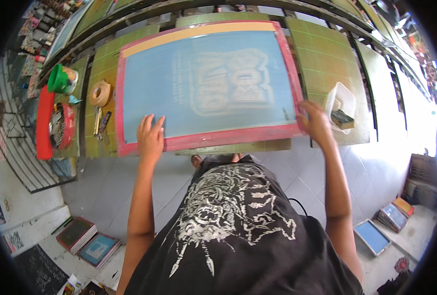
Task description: The person prepares a screen-printing frame by hand, applying tape to the edges of the frame and using a sponge to apply a liquid from a container onto the mesh surface.
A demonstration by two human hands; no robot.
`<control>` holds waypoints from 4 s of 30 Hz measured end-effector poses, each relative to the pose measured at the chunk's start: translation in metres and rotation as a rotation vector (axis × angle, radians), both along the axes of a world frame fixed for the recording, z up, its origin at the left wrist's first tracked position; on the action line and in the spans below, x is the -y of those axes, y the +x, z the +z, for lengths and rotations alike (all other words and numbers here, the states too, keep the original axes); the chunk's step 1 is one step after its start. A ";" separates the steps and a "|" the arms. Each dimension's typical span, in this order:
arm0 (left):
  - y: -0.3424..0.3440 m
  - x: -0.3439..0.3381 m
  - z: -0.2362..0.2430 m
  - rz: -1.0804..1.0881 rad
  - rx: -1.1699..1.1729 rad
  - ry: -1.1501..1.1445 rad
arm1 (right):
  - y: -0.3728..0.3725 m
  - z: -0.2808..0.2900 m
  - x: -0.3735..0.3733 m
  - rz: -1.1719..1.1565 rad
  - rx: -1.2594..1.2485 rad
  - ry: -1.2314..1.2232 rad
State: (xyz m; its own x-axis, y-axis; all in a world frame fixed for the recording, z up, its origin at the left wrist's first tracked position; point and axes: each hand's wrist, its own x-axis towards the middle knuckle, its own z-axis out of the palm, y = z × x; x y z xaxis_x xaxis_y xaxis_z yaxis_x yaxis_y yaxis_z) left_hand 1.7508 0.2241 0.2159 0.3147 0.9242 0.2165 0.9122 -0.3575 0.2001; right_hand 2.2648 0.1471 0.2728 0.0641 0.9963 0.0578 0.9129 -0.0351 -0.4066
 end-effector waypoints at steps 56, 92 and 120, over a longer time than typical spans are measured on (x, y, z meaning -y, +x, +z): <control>-0.063 0.169 -0.060 0.432 0.888 -0.434 | -0.024 -0.062 -0.028 0.039 -0.047 0.138; -0.104 0.253 -0.186 0.804 0.868 -0.979 | -0.016 -0.048 -0.024 0.175 -0.206 0.078; -0.101 0.240 -0.205 0.786 0.762 -0.970 | -0.019 -0.066 -0.010 0.175 -0.103 0.257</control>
State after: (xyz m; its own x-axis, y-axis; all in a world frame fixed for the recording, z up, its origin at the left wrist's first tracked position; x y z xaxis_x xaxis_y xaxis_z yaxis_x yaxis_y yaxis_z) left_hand 1.6496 -0.0163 0.0108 -0.2327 0.6772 -0.6981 0.3699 0.7255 0.5804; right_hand 2.2463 0.1567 0.2072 -0.0885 0.9463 0.3108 0.8498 0.2345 -0.4721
